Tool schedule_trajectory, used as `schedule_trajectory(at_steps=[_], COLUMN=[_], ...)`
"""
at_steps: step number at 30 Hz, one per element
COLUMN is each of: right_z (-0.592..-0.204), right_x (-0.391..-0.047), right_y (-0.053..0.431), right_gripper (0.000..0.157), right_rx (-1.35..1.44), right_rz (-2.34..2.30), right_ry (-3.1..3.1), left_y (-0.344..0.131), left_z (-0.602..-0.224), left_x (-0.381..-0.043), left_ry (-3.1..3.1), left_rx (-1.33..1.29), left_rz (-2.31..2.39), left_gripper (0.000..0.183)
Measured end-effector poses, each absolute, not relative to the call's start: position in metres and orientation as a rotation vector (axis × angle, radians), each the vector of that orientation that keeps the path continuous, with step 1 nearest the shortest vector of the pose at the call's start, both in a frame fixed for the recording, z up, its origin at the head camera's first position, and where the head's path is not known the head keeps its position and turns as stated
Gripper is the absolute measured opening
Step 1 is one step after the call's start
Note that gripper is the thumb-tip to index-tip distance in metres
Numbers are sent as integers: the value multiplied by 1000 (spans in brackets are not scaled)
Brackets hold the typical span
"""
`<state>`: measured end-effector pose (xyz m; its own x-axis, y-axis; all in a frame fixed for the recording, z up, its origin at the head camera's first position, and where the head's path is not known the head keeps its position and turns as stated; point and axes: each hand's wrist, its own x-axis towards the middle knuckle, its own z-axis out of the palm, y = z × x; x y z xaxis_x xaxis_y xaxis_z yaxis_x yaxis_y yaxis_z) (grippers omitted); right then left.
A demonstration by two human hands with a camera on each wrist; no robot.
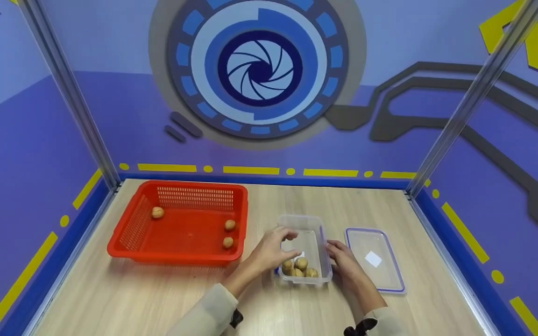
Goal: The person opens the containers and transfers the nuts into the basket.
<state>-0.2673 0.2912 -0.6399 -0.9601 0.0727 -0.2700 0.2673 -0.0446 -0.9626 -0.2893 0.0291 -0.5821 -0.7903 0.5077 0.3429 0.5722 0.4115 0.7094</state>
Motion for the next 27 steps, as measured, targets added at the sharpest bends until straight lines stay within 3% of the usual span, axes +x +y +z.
schedule_trajectory(at_steps=[27], right_z=[-644], right_x=[-269], right_y=[293], right_gripper=[49], right_rx=[370], right_rz=[-2132], right_ry=[2056], left_y=[60], left_z=[-610], left_x=[-302], left_ry=[-2718], left_rx=[-1247], left_rz=[-1053], left_gripper=[43])
